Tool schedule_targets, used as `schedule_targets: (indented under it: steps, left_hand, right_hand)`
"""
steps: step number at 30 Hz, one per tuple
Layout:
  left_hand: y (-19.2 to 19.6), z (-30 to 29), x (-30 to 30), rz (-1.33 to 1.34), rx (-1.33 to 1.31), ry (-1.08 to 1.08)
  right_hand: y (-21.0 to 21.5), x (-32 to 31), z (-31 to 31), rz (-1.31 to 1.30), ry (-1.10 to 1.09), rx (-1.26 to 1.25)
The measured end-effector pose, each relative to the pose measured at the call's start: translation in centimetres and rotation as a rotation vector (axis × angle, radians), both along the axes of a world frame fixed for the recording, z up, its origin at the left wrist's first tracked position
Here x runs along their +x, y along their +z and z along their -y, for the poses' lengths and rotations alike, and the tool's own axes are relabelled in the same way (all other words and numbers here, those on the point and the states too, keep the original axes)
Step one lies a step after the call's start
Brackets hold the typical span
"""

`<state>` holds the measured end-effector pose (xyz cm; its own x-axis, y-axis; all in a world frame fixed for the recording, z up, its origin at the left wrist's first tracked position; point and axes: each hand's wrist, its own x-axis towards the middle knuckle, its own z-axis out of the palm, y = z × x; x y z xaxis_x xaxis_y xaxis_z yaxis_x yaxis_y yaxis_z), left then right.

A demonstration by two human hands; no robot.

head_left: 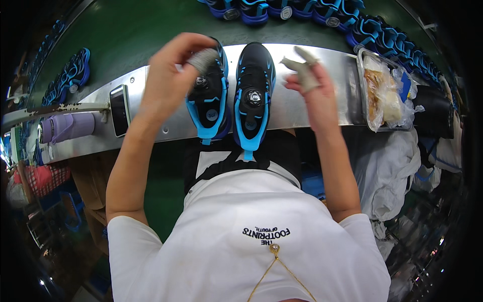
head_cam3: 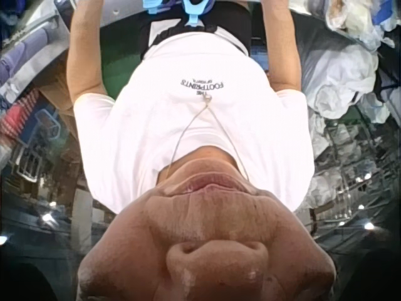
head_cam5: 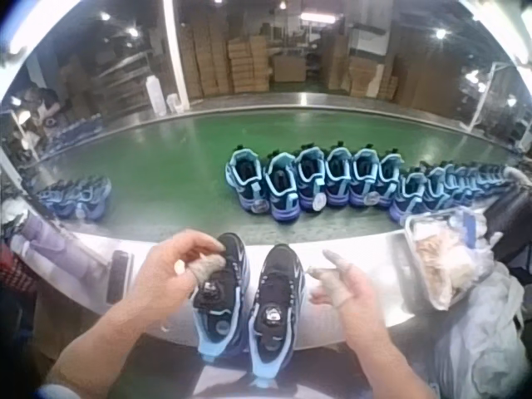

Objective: The person rubs and adjusts the dials and collar openings of sneakers using finger guards on their hands, then places the finished pairs onto the conveyor belt.

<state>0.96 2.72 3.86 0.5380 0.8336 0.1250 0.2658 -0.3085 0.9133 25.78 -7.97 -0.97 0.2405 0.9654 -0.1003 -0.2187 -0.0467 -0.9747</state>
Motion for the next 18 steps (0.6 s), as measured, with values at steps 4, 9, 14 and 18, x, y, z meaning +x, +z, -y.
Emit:
schedule_targets:
  steps: [4, 9, 14, 18]
  left_hand:
    - [-2.8, 1.4, -1.5, -0.384, -0.123, 0.007]
    - [-4.7, 2.0, -2.3, -0.029, -0.241, -0.133]
    - [-3.6, 3.8, -2.1, -0.198, -0.061, 0.116]
    - [-3.9, 3.3, -2.6, -0.068, -0.173, -0.033]
  right_hand:
    - [8.1, -1.2, 3.0, -0.533, 0.296, 0.301]
    - [13.3, -0.2, 5.9, -0.77, 0.616, 0.527]
    - [16.2, -0.6, 6.3, -0.884, 0.67, 0.704]
    - [16.4, -0.6, 6.2, -0.927, 0.617, 0.776]
